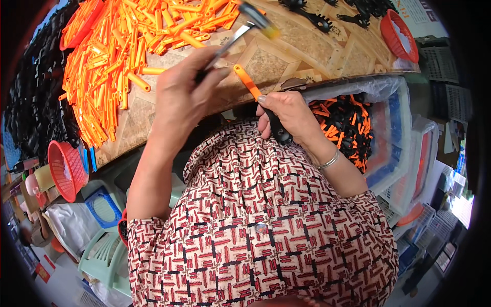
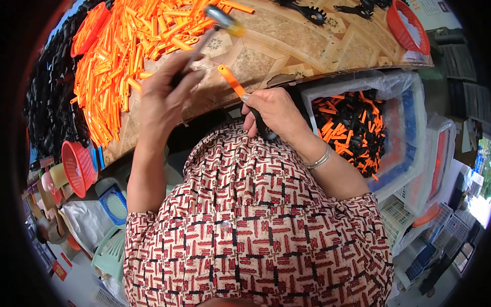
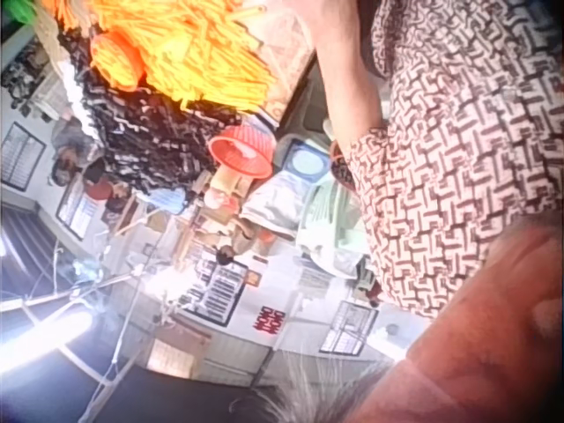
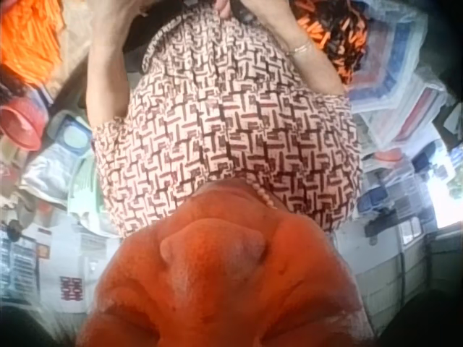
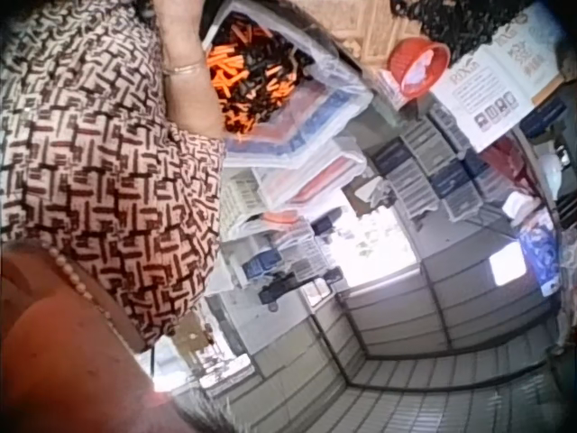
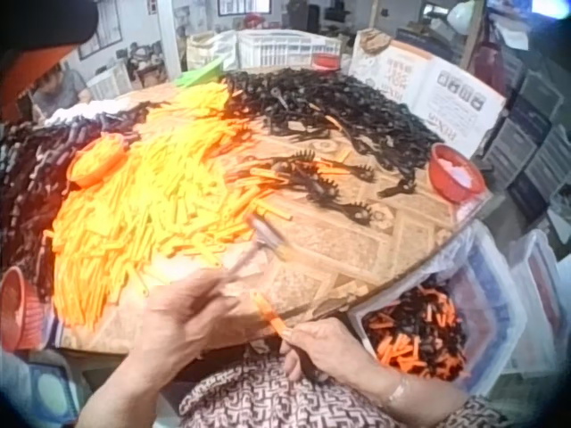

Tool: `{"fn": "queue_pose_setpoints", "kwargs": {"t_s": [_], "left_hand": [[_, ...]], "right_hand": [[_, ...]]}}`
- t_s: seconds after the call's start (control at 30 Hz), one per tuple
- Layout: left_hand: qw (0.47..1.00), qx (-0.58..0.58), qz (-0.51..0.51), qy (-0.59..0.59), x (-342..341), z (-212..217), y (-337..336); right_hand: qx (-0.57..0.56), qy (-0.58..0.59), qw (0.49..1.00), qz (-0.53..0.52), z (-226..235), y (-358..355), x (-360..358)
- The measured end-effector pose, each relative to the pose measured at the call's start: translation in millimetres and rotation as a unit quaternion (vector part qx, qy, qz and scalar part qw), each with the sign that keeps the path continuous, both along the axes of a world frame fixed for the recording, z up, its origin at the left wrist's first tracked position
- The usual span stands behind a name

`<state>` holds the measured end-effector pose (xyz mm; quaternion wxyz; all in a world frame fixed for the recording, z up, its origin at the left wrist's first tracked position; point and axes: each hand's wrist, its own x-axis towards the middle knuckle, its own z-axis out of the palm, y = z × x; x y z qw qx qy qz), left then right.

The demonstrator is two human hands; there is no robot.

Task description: The person uses a hammer to press orange plastic handles into black plastic heads, assembling them into finished units. The person repeatedly picks up a handle and a head, aligns them, and strikes the handle with the hammer to secure the connection.

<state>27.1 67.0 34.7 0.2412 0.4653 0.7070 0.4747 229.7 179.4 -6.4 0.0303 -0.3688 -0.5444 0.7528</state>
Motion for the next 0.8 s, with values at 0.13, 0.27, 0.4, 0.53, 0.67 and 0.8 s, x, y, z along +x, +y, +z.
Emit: {"fn": "queue_pose_setpoints", "kwargs": {"t_s": [0.13,0.27,0.4,0.53,0.67,0.8], "left_hand": [[1.0,-0.003,-0.005,0.029,2,20,-39],[0.969,0.03,-0.027,0.242,14,1,-58],[0.952,-0.099,-0.03,0.287,21,3,-58],[0.963,0.147,0.046,0.22,26,6,-53],[0.974,-0.046,-0.035,0.221,28,-18,-61],[0.97,0.09,0.001,0.226,29,-11,-64]], "right_hand": [[-0.033,0.003,0.999,-0.013,4,-2,-2],[-0.037,0.024,0.999,-0.017,-3,-3,-3],[-0.04,0.023,0.999,-0.016,-4,-2,-2],[-0.047,0.032,0.998,-0.015,-6,0,-2],[-0.079,0.05,0.996,-0.004,-10,2,1],[-0.076,0.065,0.995,0.007,-11,4,2]]}}
